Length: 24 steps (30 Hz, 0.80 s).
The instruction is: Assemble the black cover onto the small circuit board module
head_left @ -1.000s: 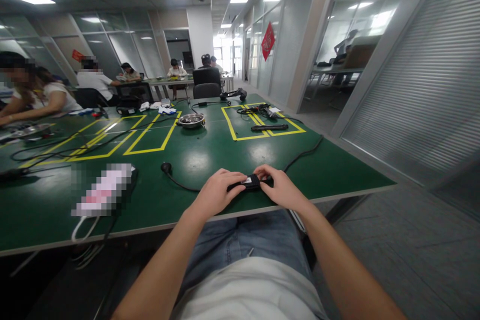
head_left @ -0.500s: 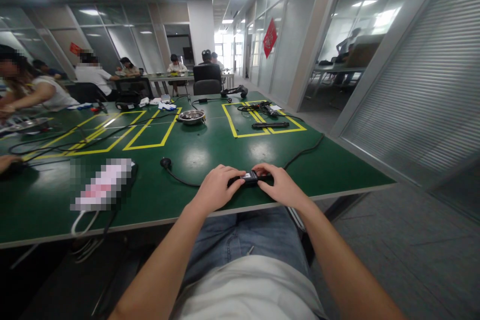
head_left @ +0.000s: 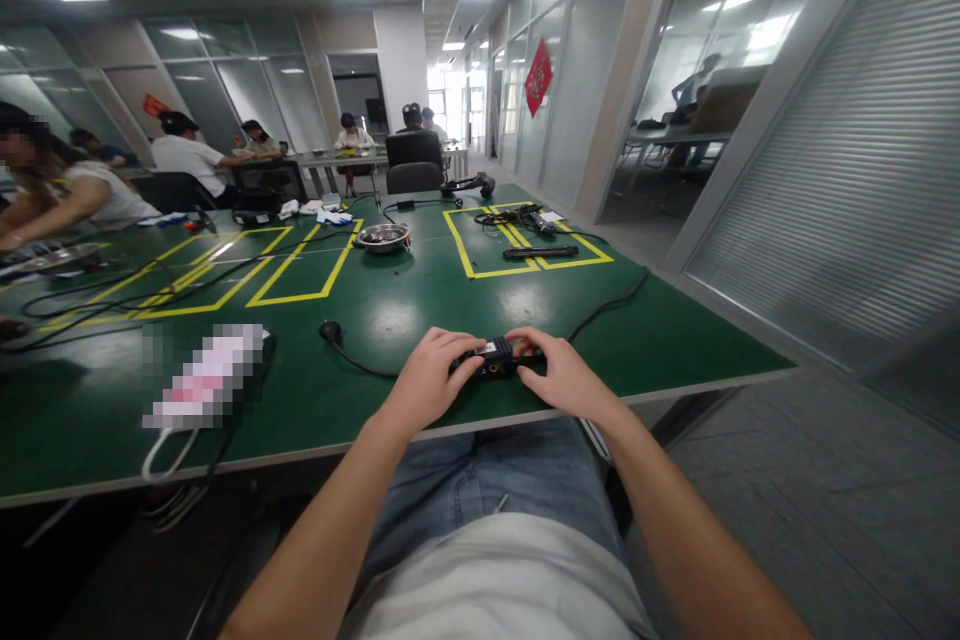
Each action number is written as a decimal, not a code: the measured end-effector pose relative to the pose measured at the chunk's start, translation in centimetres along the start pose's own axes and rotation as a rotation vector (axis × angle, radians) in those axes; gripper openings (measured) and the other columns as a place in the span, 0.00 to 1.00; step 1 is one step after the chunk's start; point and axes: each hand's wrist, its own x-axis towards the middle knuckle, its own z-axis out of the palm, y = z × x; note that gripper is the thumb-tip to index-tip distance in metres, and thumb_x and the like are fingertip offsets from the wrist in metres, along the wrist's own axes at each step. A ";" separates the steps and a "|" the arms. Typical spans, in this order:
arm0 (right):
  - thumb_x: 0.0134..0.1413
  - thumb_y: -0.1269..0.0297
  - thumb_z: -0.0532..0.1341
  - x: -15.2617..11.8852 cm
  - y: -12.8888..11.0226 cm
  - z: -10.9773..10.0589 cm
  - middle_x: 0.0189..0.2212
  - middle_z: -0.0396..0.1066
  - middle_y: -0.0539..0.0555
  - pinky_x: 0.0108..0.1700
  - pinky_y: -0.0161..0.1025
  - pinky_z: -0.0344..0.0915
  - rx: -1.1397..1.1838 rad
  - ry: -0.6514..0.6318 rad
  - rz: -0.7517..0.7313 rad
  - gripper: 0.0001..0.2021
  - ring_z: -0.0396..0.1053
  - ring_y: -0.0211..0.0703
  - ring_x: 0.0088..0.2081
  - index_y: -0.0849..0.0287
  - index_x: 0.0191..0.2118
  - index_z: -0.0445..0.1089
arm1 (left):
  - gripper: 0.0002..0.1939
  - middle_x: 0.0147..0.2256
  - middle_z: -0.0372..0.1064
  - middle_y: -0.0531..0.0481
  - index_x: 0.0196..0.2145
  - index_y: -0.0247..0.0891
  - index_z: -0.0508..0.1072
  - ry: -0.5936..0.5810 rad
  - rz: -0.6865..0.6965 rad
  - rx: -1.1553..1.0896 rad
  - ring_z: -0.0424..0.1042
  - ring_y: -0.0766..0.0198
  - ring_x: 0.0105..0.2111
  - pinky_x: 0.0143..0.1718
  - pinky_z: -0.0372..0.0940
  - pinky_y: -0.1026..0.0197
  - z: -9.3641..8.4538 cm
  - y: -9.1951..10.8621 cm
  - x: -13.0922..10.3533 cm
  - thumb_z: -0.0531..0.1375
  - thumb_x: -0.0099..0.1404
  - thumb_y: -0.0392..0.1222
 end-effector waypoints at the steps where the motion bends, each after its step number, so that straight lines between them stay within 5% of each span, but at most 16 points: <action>1: 0.50 0.72 0.63 0.0 -0.1 0.0 0.39 0.81 0.52 0.54 0.48 0.71 -0.001 0.001 0.003 0.22 0.78 0.49 0.43 0.54 0.53 0.76 | 0.13 0.52 0.83 0.44 0.54 0.43 0.83 -0.033 0.012 0.003 0.77 0.52 0.52 0.58 0.71 0.47 0.0 0.0 0.0 0.60 0.79 0.45; 15: 0.51 0.72 0.66 0.0 -0.4 -0.1 0.39 0.81 0.53 0.52 0.48 0.71 -0.094 -0.002 -0.002 0.20 0.78 0.51 0.43 0.53 0.51 0.79 | 0.10 0.49 0.83 0.43 0.49 0.42 0.83 -0.049 0.022 0.035 0.77 0.50 0.51 0.57 0.71 0.46 -0.1 0.5 -0.1 0.62 0.75 0.40; 24: 0.53 0.70 0.65 -0.1 -0.3 0.0 0.38 0.80 0.52 0.53 0.48 0.71 -0.038 0.002 0.010 0.20 0.78 0.49 0.42 0.53 0.53 0.75 | 0.10 0.49 0.82 0.45 0.52 0.42 0.77 -0.004 -0.119 -0.052 0.77 0.52 0.50 0.54 0.72 0.50 0.2 0.0 0.0 0.62 0.75 0.40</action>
